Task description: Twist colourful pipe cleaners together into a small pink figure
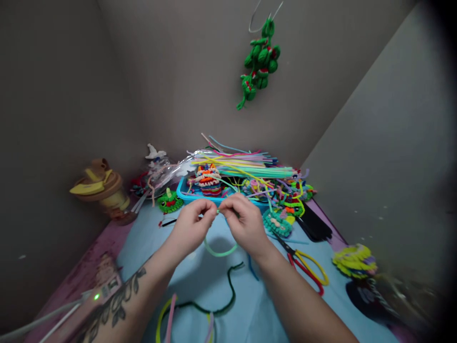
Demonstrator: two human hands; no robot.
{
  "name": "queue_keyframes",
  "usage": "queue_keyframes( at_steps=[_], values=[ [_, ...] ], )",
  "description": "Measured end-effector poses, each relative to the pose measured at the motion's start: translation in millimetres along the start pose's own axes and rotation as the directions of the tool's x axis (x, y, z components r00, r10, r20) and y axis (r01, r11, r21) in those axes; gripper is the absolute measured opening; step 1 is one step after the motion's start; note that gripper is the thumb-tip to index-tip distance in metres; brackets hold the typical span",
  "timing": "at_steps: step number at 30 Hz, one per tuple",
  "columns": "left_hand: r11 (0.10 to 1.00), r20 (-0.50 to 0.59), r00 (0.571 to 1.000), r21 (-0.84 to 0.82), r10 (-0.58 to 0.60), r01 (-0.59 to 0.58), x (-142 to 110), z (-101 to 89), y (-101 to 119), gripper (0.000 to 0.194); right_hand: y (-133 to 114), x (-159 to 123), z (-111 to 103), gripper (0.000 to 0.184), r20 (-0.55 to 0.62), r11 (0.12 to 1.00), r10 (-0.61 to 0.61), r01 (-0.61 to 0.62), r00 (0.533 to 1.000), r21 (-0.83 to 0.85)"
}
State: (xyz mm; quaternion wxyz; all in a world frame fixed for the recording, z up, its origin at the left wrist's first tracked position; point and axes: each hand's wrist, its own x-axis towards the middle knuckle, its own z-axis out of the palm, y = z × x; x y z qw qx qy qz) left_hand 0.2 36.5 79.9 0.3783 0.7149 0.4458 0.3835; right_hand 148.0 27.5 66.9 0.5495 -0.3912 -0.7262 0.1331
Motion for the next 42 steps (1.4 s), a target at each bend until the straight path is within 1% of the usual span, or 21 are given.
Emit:
queue_keyframes(
  at_steps=[2,5,8,9,10,11,12,14,15,16,18,19,21,22,24,29,32,34,38,40,42],
  values=[
    [0.953,0.109,0.986,-0.262,-0.129,0.154,1.7,-2.1,1.2,0.022,0.5,-0.8,-0.2,0.017,-0.024,0.999,-0.044,0.044,0.999,0.000],
    [0.798,0.251,0.940,-0.504,-0.232,0.332,2.5,-5.4,1.7,0.021,4.6,-4.1,-3.3,0.021,-0.025,0.978,-0.195,0.192,0.981,-0.081],
    [0.643,0.404,0.871,-0.595,-0.280,0.483,2.6,-8.7,1.2,0.020,10.6,-7.7,-8.7,0.029,0.048,0.907,-0.377,0.379,0.925,-0.183],
    [0.622,0.432,0.855,-0.596,-0.286,0.509,2.8,-9.8,1.0,0.019,12.0,-8.1,-10.1,0.031,0.069,0.891,-0.404,0.410,0.912,-0.193],
    [0.631,0.434,0.854,-0.585,-0.287,0.510,3.2,-10.8,0.8,0.019,12.9,-7.8,-11.1,0.031,0.082,0.892,-0.405,0.413,0.911,-0.185],
    [0.671,0.406,0.869,-0.564,-0.283,0.482,3.7,-11.8,0.7,0.019,13.2,-7.0,-11.5,0.030,0.081,0.910,-0.375,0.383,0.923,-0.158],
    [0.741,0.345,0.900,-0.523,-0.268,0.421,4.1,-12.6,0.6,0.019,13.0,-5.6,-11.2,0.027,0.072,0.940,-0.315,0.322,0.946,-0.114],
    [0.921,0.157,0.973,-0.329,-0.167,0.211,4.6,-13.7,0.4,0.016,11.6,-1.7,-9.6,0.018,0.078,0.994,-0.111,0.109,0.991,0.026],
    [0.981,0.072,0.995,-0.177,-0.070,0.082,4.4,-13.9,0.2,0.014,10.9,0.3,-8.5,0.014,0.101,0.993,0.020,-0.032,0.995,0.115],
    [0.999,0.014,0.999,-0.018,0.041,-0.041,4.0,-13.8,-0.2,0.013,10.3,2.1,-7.5,0.012,0.147,0.961,0.153,-0.182,0.977,0.206],
    [0.947,-0.022,0.971,0.229,0.238,-0.227,2.3,-12.9,-1.4,0.015,10.3,4.5,-6.2,0.016,0.299,0.816,0.352,-0.448,0.887,0.367],
    [0.910,-0.019,0.952,0.299,0.307,-0.287,1.3,-12.3,-2.1,0.016,10.7,5.1,-5.9,0.020,0.381,0.722,0.405,-0.547,0.831,0.424],
    [0.860,-0.016,0.922,0.366,0.388,-0.356,-0.5,-10.8,-3.1,0.017,11.6,5.2,-6.2,0.026,0.509,0.559,0.437,-0.668,0.741,0.492],
    [0.851,-0.016,0.915,0.373,0.404,-0.370,-1.1,-10.3,-3.2,0.017,11.7,5.1,-6.7,0.027,0.546,0.507,0.436,-0.697,0.715,0.508],
    [0.864,-0.018,0.917,0.341,0.399,-0.369,-1.5,-9.5,-2.3,0.017,10.7,4.8,-8.1,0.026,0.562,0.457,0.440,-0.714,0.700,0.531],
    [0.951,-0.029,0.965,0.176,0.262,-0.253,0.7,-9.6,2.4,0.018,5.1,5.7,-12.1,0.017,0.506,0.509,0.436,-0.668,0.744,0.544],
    [0.976,0.024,0.981,0.105,0.192,-0.193,1.9,-10.4,3.4,0.019,4.5,5.5,-13.4,0.019,0.523,0.511,0.420,-0.669,0.742,0.540],
    [0.971,0.051,0.976,0.104,0.212,-0.216,2.2,-11.4,3.8,0.019,5.7,5.1,-14.0,0.023,0.541,0.478,0.425,-0.687,0.726,0.547],
    [0.934,0.093,0.944,0.146,0.315,-0.326,1.7,-13.4,5.1,0.021,9.1,5.2,-14.7,0.034,0.588,0.421,0.440,-0.734,0.679,0.533],
    [0.913,0.112,0.925,0.155,0.363,-0.377,1.2,-14.0,5.2,0.021,10.3,5.6,-14.9,0.038,0.618,0.410,0.438,-0.757,0.653,0.509],
    [0.890,0.127,0.906,0.175,0.404,-0.421,0.7,-14.5,4.6,0.021,10.2,6.3,-15.2,0.040,0.624,0.425,0.437,-0.760,0.648,0.491]
  ],
)
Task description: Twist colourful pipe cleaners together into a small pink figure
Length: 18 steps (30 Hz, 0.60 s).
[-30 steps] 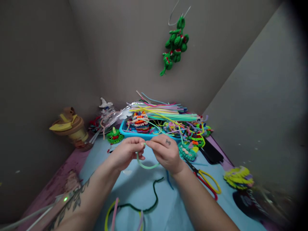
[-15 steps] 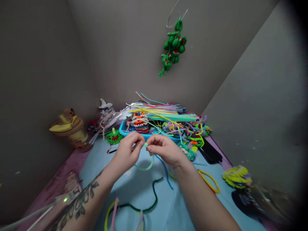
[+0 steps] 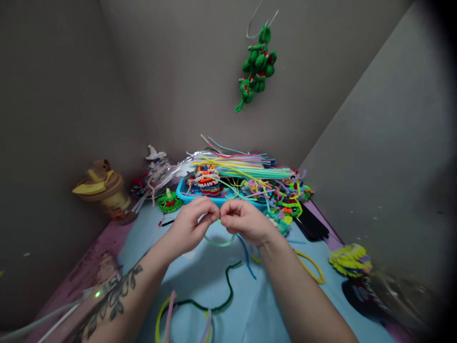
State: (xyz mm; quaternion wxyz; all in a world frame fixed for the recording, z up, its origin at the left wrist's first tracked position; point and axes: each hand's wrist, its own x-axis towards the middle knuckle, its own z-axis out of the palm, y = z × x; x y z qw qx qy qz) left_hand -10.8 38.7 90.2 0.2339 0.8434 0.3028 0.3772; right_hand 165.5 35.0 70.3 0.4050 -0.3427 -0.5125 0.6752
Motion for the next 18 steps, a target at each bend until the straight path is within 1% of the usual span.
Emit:
queue_keyframes(
  at_steps=[2,4,5,6,7,9,10,11,12,13,14,16,17,18],
  values=[
    [0.998,-0.001,0.999,0.057,0.041,-0.041,-0.9,-0.6,-0.5,0.020,-2.1,-0.9,1.4,0.038,-0.017,0.997,-0.041,0.040,0.999,-0.059],
    [0.987,-0.007,0.997,0.144,0.074,-0.072,-1.9,-1.6,-0.2,0.019,-5.1,-2.9,4.5,0.032,-0.052,0.973,-0.132,0.120,0.990,-0.195],
    [0.977,-0.011,0.997,0.198,0.083,-0.079,-2.4,-2.3,0.4,0.019,-6.4,-4.2,6.5,0.026,-0.076,0.936,-0.208,0.176,0.975,-0.305],
    [0.964,-0.018,0.996,0.255,0.086,-0.079,-3.0,-3.0,1.3,0.018,-7.1,-5.5,8.7,0.021,-0.090,0.869,-0.303,0.236,0.949,-0.435],
    [0.948,-0.027,0.996,0.310,0.081,-0.068,-3.5,-3.6,2.5,0.018,-6.9,-6.6,10.9,0.016,-0.082,0.770,-0.407,0.294,0.910,-0.566],
    [0.920,-0.056,0.997,0.390,0.045,-0.019,-4.4,-4.3,4.8,0.018,-3.3,-8.0,14.5,0.014,0.006,0.501,-0.594,0.376,0.805,-0.779],
    [0.914,-0.073,0.997,0.406,0.017,0.015,-4.8,-4.2,5.5,0.018,0.1,-7.9,15.4,0.016,0.069,0.359,-0.654,0.389,0.753,-0.848],
    [0.914,-0.092,0.996,0.402,-0.018,0.054,-4.9,-3.8,5.7,0.018,4.1,-7.4,15.5,0.018,0.126,0.232,-0.689,0.382,0.714,-0.895],
    [0.921,-0.111,0.992,0.377,-0.059,0.097,-4.8,-3.1,5.2,0.018,8.5,-6.4,14.7,0.019,0.170,0.123,-0.709,0.358,0.684,-0.926],
    [0.932,-0.124,0.986,0.332,-0.108,0.143,-4.4,-2.1,4.2,0.018,12.8,-5.0,13.1,0.020,0.201,0.035,-0.722,0.325,0.662,-0.945],
    [0.945,-0.124,0.978,0.264,-0.165,0.193,-3.6,-0.7,2.7,0.019,16.8,-3.4,10.7,0.021,0.223,-0.031,-0.730,0.294,0.646,-0.955],
    [0.947,-0.082,0.947,0.066,-0.309,0.315,-1.3,2.7,-0.6,0.019,22.6,-0.5,4.0,0.024,0.268,-0.116,-0.743,0.277,0.613,-0.954],
    [0.922,-0.039,0.922,-0.056,-0.385,0.383,0.0,4.6,-2.0,0.018,24.5,0.5,0.3,0.025,0.295,-0.146,-0.749,0.287,0.593,-0.947],
    [0.876,0.018,0.892,-0.182,-0.451,0.447,1.2,6.5,-2.9,0.018,25.8,1.1,-3.2,0.025,0.322,-0.171,-0.755,0.303,0.571,-0.938]
  ],
)
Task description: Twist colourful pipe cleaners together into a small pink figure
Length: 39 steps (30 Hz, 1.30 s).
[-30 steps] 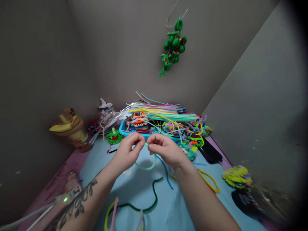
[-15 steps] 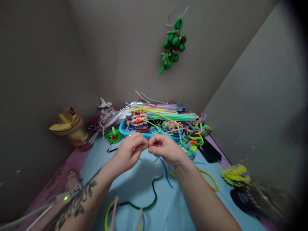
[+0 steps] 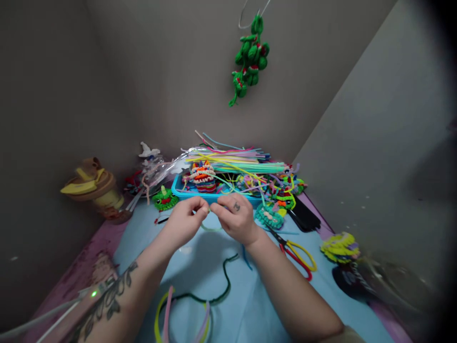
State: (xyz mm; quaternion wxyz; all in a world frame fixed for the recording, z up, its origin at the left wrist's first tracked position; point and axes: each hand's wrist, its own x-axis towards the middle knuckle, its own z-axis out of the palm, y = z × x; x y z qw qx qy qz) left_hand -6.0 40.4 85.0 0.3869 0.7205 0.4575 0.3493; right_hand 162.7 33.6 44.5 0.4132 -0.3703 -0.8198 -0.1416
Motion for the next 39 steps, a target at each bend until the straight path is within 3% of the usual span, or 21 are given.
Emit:
queue_keyframes(
  at_steps=[2,4,6,7,9,11,12,14,17,19,20,22,24,26,27,29,31,34,36,39],
  values=[
    [0.961,0.111,0.986,-0.236,-0.123,0.146,1.5,3.9,0.1,0.018,4.7,-2.6,-0.3,0.023,-0.050,0.998,-0.056,0.056,0.997,0.006],
    [0.882,0.229,0.958,-0.397,-0.173,0.254,1.0,7.6,1.5,0.019,6.5,-3.5,-2.5,0.022,-0.102,0.996,-0.084,0.085,0.991,0.004],
    [0.835,0.280,0.946,-0.471,-0.165,0.285,-0.6,11.0,2.8,0.018,6.2,-1.3,-6.3,0.022,-0.111,0.998,-0.058,0.059,0.992,0.013],
    [0.844,0.257,0.956,-0.472,-0.145,0.255,-1.5,12.3,3.1,0.017,5.9,1.3,-8.8,0.021,-0.091,0.999,-0.024,0.028,0.996,0.042],
    [0.932,0.106,0.993,-0.350,-0.056,0.090,-2.9,14.0,2.9,0.016,6.1,9.7,-15.1,0.017,-0.003,0.983,0.066,-0.065,0.998,0.171],
    [0.989,-0.079,0.986,-0.026,0.144,-0.147,-4.0,13.6,2.0,0.016,7.7,21.4,-23.1,0.016,0.148,0.916,0.132,-0.178,0.980,0.361],
    [0.955,-0.127,0.955,0.166,0.269,-0.247,-4.4,12.5,1.6,0.017,8.9,27.9,-27.6,0.016,0.238,0.863,0.158,-0.251,0.958,0.438],
    [0.800,-0.136,0.861,0.463,0.491,-0.383,-5.4,8.3,1.4,0.018,11.1,41.2,-36.6,0.016,0.448,0.728,0.197,-0.436,0.872,0.530],
    [0.602,-0.097,0.730,0.644,0.676,-0.472,-7.0,-1.2,3.0,0.019,11.4,59.4,-47.8,0.018,0.669,0.523,0.202,-0.657,0.715,0.544],
    [0.547,-0.099,0.678,0.680,0.728,-0.488,-8.4,-8.0,4.8,0.018,7.9,69.1,-52.3,0.018,0.714,0.507,0.185,-0.688,0.675,0.519],
    [0.545,-0.111,0.671,0.685,0.734,-0.483,-9.3,-11.1,5.9,0.016,5.0,72.9,-53.6,0.018,0.709,0.535,0.185,-0.675,0.681,0.508],
    [0.584,-0.148,0.688,0.669,0.710,-0.460,-11.2,-16.5,8.4,0.014,-2.6,78.8,-54.9,0.015,0.646,0.649,0.196,-0.592,0.738,0.479],
    [0.669,-0.181,0.735,0.593,0.654,-0.449,-12.9,-20.7,11.7,0.012,-10.4,82.7,-56.1,0.011,0.521,0.800,0.166,-0.423,0.837,0.425],
    [0.779,-0.199,0.799,0.445,0.567,-0.442,-14.3,-23.9,15.6,0.013,-16.5,85.6,-58.4,0.012,0.402,0.921,0.051,-0.199,0.914,0.335],
    [0.834,-0.198,0.837,0.350,0.510,-0.426,-14.7,-25.1,17.5,0.013,-18.5,87.1,-60.1,0.013,0.364,0.953,-0.027,-0.086,0.931,0.290],
    [0.929,-0.167,0.916,0.131,0.366,-0.347,-15.1,-26.8,20.3,0.015,-20.8,90.2,-64.2,0.016,0.332,0.973,-0.173,0.109,0.927,0.204],
    [0.968,-0.085,0.972,-0.103,0.220,-0.229,-14.7,-27.6,20.7,0.017,-21.8,93.5,-68.5,0.019,0.326,0.956,-0.293,0.268,0.899,0.122],
    [0.925,0.053,0.995,-0.376,0.083,-0.057,-13.0,-26.7,17.8,0.019,-22.1,97.6,-72.6,0.027,0.344,0.904,-0.405,0.428,0.847,0.009],
    [0.901,0.080,0.995,-0.434,0.053,-0.013,-12.1,-25.6,16.1,0.018,-21.1,99.1,-72.6,0.030,0.358,0.882,-0.430,0.471,0.829,-0.033],
    [0.948,-0.028,0.994,-0.299,0.107,-0.111,-13.4,-25.4,17.5,0.017,-19.2,98.1,-69.6,0.027,0.345,0.904,-0.391,0.426,0.854,-0.029]
  ],
)
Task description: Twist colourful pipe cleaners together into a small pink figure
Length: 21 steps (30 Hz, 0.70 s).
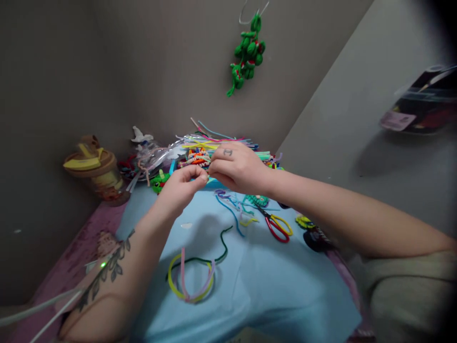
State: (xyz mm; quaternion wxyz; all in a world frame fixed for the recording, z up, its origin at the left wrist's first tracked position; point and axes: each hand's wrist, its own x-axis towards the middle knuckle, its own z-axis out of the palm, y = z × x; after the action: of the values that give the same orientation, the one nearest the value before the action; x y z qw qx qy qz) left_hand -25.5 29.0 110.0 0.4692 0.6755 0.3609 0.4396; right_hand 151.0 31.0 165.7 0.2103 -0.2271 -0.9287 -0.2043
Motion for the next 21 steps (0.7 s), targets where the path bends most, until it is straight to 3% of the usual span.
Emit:
queue_keyframes(
  at_steps=[3,5,7,9,11,13,14,15,17,21],
  values=[
    [0.940,-0.063,0.980,0.301,0.187,-0.160,-3.4,-1.3,5.3,0.013,-6.6,-5.7,5.8,0.021,-0.032,0.990,0.110,-0.107,0.993,0.086],
    [0.870,-0.010,0.959,0.424,0.282,-0.252,-5.2,-2.5,6.9,0.011,-17.0,-13.7,12.3,0.015,-0.057,0.968,0.213,-0.203,0.975,0.150],
    [0.789,0.105,0.930,0.500,0.353,-0.356,-5.6,-2.3,4.7,0.012,-30.0,-24.9,22.6,0.014,-0.104,0.914,0.359,-0.327,0.927,0.242],
    [0.687,0.214,0.900,0.586,0.379,-0.429,-4.3,0.4,-1.1,0.015,-42.3,-37.8,36.1,0.012,-0.146,0.817,0.513,-0.430,0.846,0.383],
    [0.613,0.304,0.879,0.632,0.366,-0.474,-2.2,5.3,-8.7,0.015,-51.5,-50.2,49.8,0.015,-0.119,0.663,0.669,-0.517,0.733,0.541],
    [0.589,0.358,0.871,0.641,0.338,-0.492,-0.2,11.3,-16.2,0.016,-56.5,-60.3,60.3,0.016,-0.077,0.527,0.771,-0.565,0.632,0.635],
    [0.602,0.370,0.871,0.630,0.323,-0.491,0.6,14.2,-19.6,0.017,-57.4,-64.3,63.8,0.016,-0.055,0.486,0.792,-0.573,0.608,0.659],
    [0.629,0.369,0.877,0.613,0.306,-0.478,1.3,17.0,-22.8,0.018,-57.4,-67.6,66.2,0.016,-0.044,0.469,0.798,-0.573,0.601,0.672],
    [0.710,0.346,0.904,0.570,0.250,-0.414,2.5,22.3,-28.5,0.018,-54.8,-72.8,68.9,0.015,-0.055,0.510,0.765,-0.551,0.641,0.661],
    [0.872,0.241,0.970,0.466,0.042,-0.154,5.8,32.3,-39.9,0.020,-44.1,-80.9,74.2,0.013,-0.183,0.762,0.589,-0.466,0.787,0.450]
  ],
)
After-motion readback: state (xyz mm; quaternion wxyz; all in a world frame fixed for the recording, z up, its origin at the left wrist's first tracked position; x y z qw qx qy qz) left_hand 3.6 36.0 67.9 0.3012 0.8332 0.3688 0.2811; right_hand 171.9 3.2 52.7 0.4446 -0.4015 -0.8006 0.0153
